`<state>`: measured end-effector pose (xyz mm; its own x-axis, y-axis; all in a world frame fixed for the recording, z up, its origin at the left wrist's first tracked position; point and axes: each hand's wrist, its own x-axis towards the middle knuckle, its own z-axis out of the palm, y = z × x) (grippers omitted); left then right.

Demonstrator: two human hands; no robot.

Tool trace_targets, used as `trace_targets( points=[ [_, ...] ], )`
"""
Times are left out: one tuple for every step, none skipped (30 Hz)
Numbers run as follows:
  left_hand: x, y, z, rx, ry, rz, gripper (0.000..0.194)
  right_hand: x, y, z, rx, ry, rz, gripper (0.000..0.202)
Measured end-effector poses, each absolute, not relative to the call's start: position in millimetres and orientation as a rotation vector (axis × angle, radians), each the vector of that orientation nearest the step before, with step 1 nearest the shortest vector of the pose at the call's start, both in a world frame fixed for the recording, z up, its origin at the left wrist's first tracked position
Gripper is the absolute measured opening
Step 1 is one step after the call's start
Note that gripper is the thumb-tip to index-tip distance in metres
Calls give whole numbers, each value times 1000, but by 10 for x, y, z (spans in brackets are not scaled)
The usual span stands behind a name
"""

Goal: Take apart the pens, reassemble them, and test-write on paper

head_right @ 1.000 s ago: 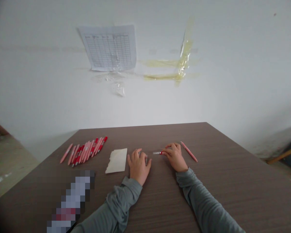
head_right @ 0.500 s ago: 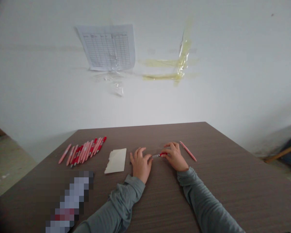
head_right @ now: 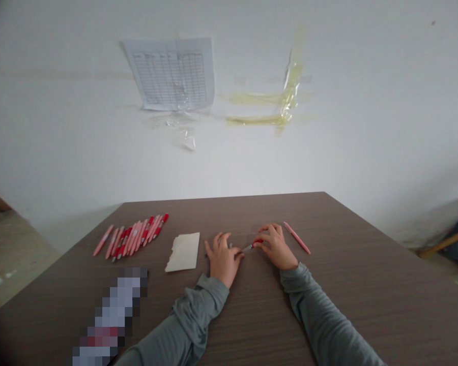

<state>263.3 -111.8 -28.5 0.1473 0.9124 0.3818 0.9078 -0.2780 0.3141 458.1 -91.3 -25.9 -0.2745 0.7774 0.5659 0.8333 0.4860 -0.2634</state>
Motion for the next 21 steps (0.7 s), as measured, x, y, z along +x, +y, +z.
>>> trace_targets(
  points=[
    [2632, -1115, -293, 2373, 1880, 805, 11, 4582, -913, -260, -1328, -2088, -105, 12],
    [2633, -1114, -301, 2375, 1877, 810, 11, 4584, -911, -264, -1338, -2085, -100, 13],
    [2633, -1113, -307, 2373, 1877, 815, 12, 4587, -908, -271, -1351, -2079, -98, 14],
    [2634, -1113, -311, 2371, 1876, 819, 12, 4592, -903, -281, -1365, -2072, -97, 15],
    [2636, -1114, -313, 2369, 1877, 822, 13, 4600, -895, -294, -1378, -2066, -96, 15],
    [2638, -1115, -313, 2368, 1879, 825, 13, 4610, -887, -308, -1389, -2061, -94, 16],
    [2640, -1117, -311, 2368, 1883, 827, 13, 4622, -877, -324, -1396, -2063, -90, 16],
    [2641, -1120, -308, 2368, 1887, 827, 14, 4636, -868, -338, -1400, -2070, -85, 17],
    [2642, -1122, -304, 2369, 1890, 824, 14, 4651, -858, -351, -1406, -2079, -81, 16],
    [2642, -1123, -299, 2371, 1892, 816, 14, 4667, -850, -361, -1412, -2088, -75, 17],
    [2641, -1124, -295, 2371, 1893, 805, 14, 4682, -843, -367, -1417, -2098, -65, 17],
    [2639, -1124, -292, 2370, 1893, 790, 15, 4696, -838, -371, -1422, -2108, -51, 17],
    [2637, -1123, -290, 2368, 1892, 773, 15, 4708, -836, -371, -1427, -2118, -34, 17],
    [2634, -1121, -288, 2363, 1891, 758, 15, 4718, -835, -369, -1432, -2127, -16, 17],
    [2632, -1119, -287, 2357, 1890, 744, 15, 4726, -835, -365, -1438, -2136, 0, 16],
    [2630, -1117, -286, 2349, 1890, 736, 15, 4731, -837, -359, -1446, -2142, 11, 14],
    [2628, -1114, -286, 2342, 1889, 733, 15, 4734, -839, -353, -1453, -2146, 18, 12],
    [2627, -1112, -287, 2337, 1886, 735, 14, 4735, -841, -347, -1460, -2147, 23, 11],
    [2627, -1110, -287, 2334, 1881, 739, 14, 4736, -842, -341, -1465, -2149, 29, 10],
    [2626, -1108, -288, 2332, 1876, 742, 13, 4735, -843, -337, -1469, -2150, 37, 10],
    [2625, -1106, -290, 2331, 1871, 744, 12, 4735, -843, -334, -1471, -2151, 46, 9]
  ],
)
